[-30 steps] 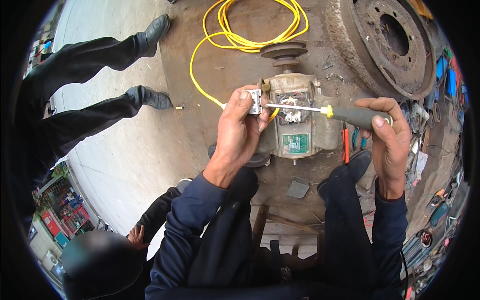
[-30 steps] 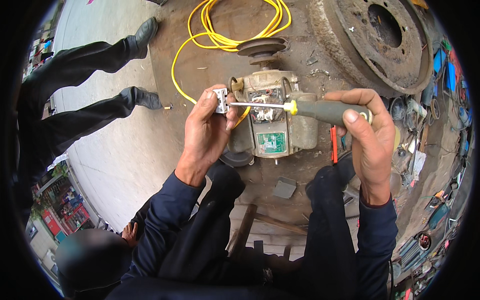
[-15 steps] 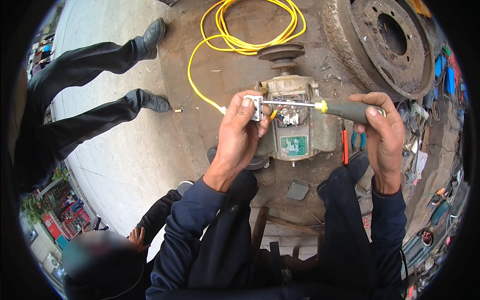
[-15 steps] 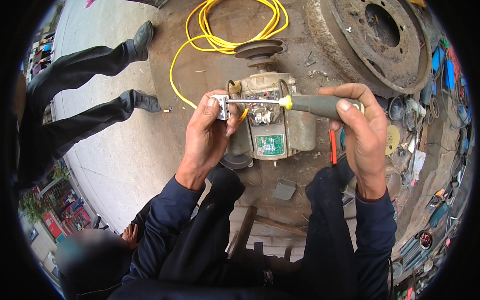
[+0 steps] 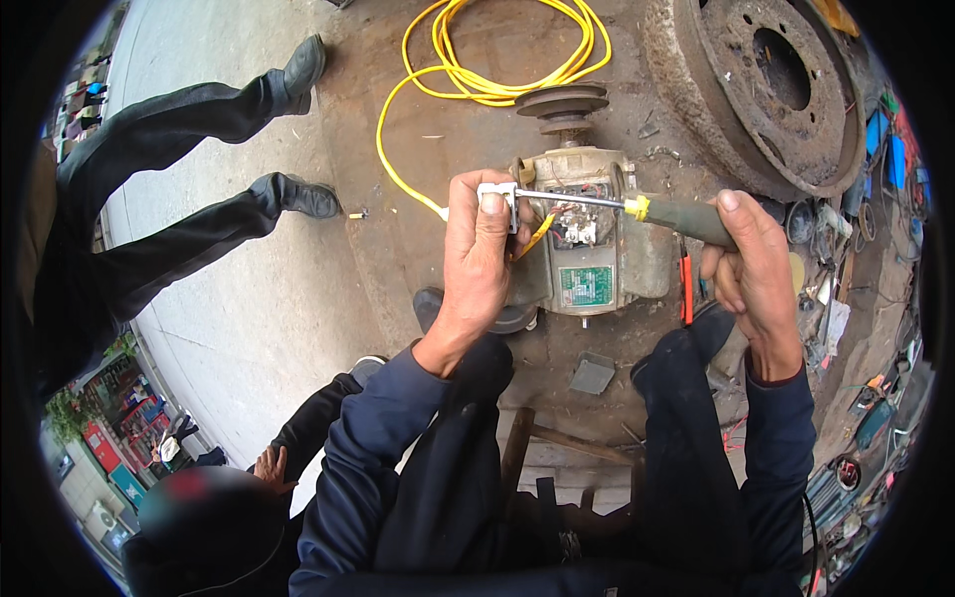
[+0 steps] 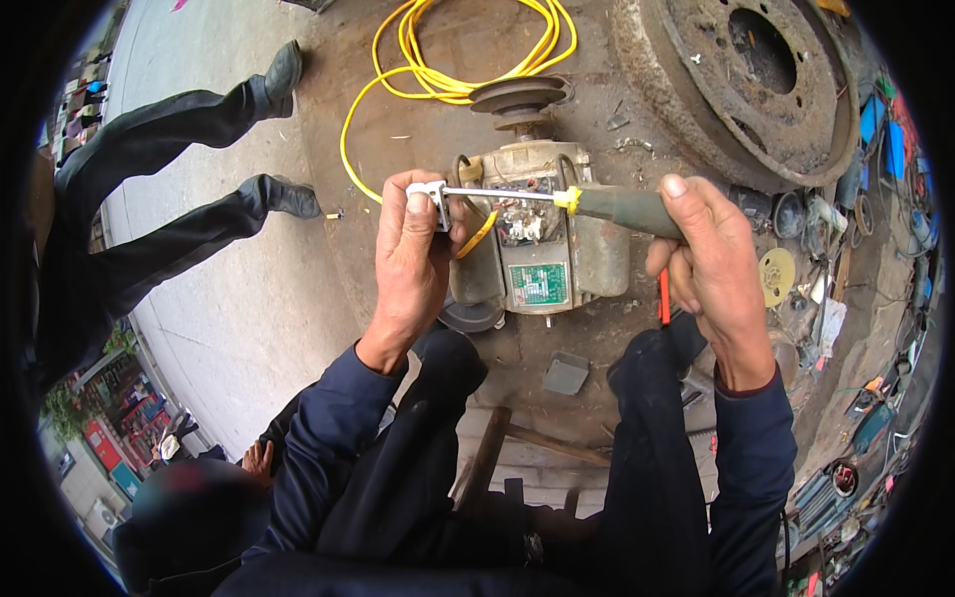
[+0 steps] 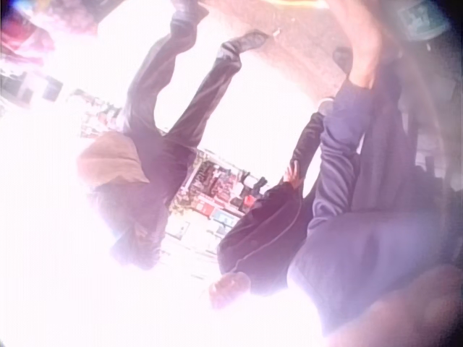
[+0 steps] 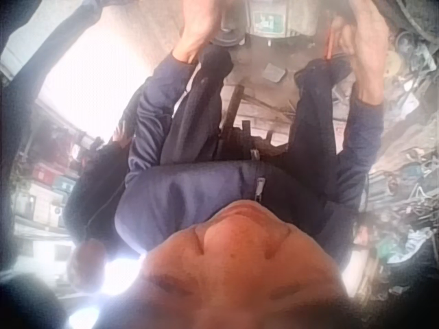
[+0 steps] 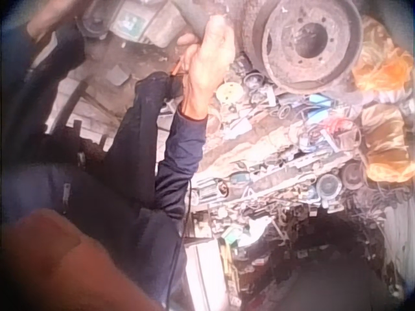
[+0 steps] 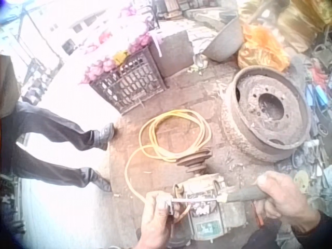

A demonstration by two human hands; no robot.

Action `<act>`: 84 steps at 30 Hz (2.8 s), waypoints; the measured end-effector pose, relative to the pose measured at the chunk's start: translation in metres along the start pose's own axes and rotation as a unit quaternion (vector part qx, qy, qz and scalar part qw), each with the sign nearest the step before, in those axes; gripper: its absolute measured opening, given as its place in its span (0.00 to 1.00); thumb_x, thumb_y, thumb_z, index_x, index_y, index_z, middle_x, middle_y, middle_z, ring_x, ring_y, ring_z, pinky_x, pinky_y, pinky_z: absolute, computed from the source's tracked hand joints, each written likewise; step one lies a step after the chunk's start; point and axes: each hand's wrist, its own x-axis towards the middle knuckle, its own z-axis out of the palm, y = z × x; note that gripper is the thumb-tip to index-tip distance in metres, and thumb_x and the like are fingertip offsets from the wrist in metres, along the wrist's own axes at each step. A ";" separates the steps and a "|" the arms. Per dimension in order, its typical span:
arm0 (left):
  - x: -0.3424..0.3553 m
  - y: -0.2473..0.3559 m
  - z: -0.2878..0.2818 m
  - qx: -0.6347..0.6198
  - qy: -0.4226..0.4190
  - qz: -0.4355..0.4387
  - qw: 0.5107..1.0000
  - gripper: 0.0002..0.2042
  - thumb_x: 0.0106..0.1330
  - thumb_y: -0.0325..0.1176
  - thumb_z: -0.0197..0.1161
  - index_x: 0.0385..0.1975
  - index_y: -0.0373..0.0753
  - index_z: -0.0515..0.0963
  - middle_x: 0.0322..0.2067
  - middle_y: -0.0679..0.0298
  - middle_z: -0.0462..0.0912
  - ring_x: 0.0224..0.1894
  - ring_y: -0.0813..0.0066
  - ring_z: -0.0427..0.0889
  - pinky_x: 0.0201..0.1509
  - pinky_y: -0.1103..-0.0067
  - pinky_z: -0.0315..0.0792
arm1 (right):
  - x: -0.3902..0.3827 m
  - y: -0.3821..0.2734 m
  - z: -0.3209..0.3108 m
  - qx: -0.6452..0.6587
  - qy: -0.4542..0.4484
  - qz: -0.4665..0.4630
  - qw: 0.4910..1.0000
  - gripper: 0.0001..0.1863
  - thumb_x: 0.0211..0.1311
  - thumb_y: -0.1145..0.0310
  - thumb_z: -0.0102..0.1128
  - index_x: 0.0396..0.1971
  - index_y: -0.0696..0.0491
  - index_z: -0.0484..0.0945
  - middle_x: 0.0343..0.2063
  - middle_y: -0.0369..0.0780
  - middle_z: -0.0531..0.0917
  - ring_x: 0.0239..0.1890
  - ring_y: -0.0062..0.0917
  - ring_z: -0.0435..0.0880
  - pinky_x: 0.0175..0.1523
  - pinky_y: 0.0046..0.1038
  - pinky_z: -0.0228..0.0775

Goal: The person works on a small electrical component, using a screwdriver to tighten screws on a terminal block and connecting yellow wires. They repeatedly adjust the component and wires while seated at a cluttered workbench.

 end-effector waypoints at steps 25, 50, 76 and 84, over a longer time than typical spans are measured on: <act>-0.001 0.007 -0.002 -0.059 -0.012 -0.029 0.998 0.12 0.85 0.44 0.49 0.52 0.41 0.69 0.33 0.67 0.75 0.32 0.83 0.71 0.34 0.84 0.64 | -0.002 0.017 0.005 -0.070 0.057 -0.089 0.992 0.19 0.75 0.54 0.63 0.49 0.54 0.73 0.36 0.33 0.76 0.35 0.12 0.72 0.40 0.16 0.65; -0.012 0.022 0.002 -0.026 0.002 -0.058 0.998 0.13 0.84 0.44 0.50 0.52 0.40 0.68 0.33 0.66 0.73 0.33 0.78 0.68 0.38 0.81 0.63 | -0.020 0.008 0.005 -0.079 0.014 -0.216 0.973 0.20 0.71 0.55 0.66 0.50 0.54 0.74 0.39 0.36 0.79 0.40 0.15 0.74 0.45 0.22 0.68; -0.016 0.012 -0.002 -0.062 0.011 -0.112 0.992 0.14 0.83 0.43 0.52 0.54 0.39 0.70 0.36 0.63 0.77 0.34 0.76 0.72 0.39 0.80 0.66 | -0.021 0.011 0.011 -0.127 0.070 -0.216 0.966 0.19 0.74 0.54 0.63 0.49 0.54 0.73 0.35 0.33 0.77 0.36 0.13 0.72 0.43 0.17 0.64; -0.019 0.012 0.000 -0.042 -0.008 -0.113 0.993 0.14 0.84 0.44 0.51 0.54 0.39 0.69 0.35 0.65 0.76 0.34 0.78 0.72 0.37 0.81 0.66 | -0.018 0.001 0.002 -0.141 0.084 -0.086 0.983 0.21 0.78 0.49 0.58 0.47 0.55 0.74 0.32 0.32 0.76 0.32 0.12 0.72 0.36 0.18 0.64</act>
